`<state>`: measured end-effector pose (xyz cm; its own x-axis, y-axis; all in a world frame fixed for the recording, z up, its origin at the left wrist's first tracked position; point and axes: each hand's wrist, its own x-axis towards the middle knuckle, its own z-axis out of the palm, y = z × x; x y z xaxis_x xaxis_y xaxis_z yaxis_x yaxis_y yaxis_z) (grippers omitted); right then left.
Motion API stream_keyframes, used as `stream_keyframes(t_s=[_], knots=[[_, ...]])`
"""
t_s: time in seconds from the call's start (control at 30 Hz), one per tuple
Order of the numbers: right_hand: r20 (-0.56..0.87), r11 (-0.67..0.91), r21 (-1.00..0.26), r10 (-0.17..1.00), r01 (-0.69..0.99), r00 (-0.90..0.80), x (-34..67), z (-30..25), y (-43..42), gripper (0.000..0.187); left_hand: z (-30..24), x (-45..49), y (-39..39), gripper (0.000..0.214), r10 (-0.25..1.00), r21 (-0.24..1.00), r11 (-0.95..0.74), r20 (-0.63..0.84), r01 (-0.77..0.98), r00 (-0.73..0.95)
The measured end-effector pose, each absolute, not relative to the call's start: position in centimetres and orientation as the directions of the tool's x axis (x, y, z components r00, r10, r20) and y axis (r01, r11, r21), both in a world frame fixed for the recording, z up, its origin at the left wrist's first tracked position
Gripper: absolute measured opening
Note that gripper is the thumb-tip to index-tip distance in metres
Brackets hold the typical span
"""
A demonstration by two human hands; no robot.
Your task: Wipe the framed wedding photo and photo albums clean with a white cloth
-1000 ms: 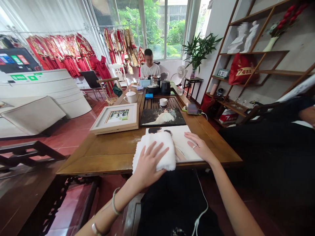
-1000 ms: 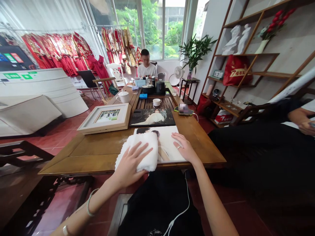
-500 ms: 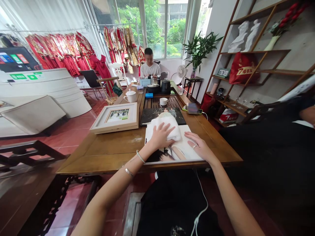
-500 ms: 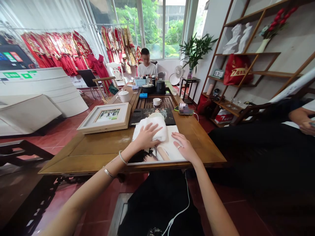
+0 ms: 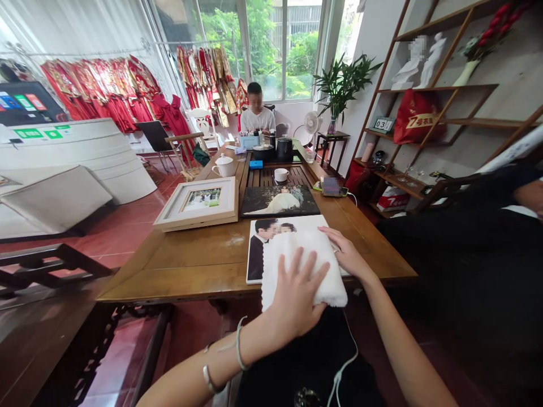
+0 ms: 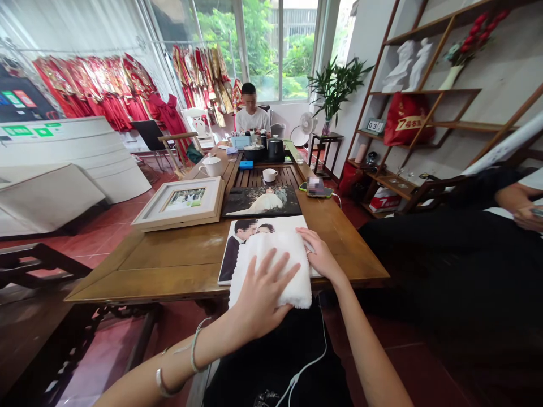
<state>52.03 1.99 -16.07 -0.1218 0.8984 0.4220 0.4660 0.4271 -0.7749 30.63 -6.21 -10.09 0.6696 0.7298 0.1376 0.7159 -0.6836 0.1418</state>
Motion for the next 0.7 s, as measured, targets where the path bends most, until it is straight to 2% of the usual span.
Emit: stream_keyframes(t_s=[0.13,0.3,0.5,0.7], knots=[[0.416,0.422,-0.752,0.900,0.506,-0.131,51.8,-15.7,2.0,0.037,-8.6,29.5,-4.4,0.075,0.720,0.162,-0.689,0.040,0.706,0.693],[0.397,0.387,-0.753,0.912,0.533,-0.102,51.7,-15.8,2.0,0.033,-6.6,28.8,1.9,0.081,0.698,0.113,-0.703,-0.077,0.702,0.712],[0.394,0.381,-0.760,0.914,0.527,-0.092,51.8,-16.1,2.1,0.032,-6.8,31.0,7.9,0.082,0.632,0.108,-0.767,-0.046,0.632,0.774],[0.384,0.363,-0.767,0.920,0.529,-0.075,51.8,-16.2,2.2,0.033,-7.7,32.7,6.6,0.070,0.705,0.047,-0.709,0.031,0.704,0.708]])
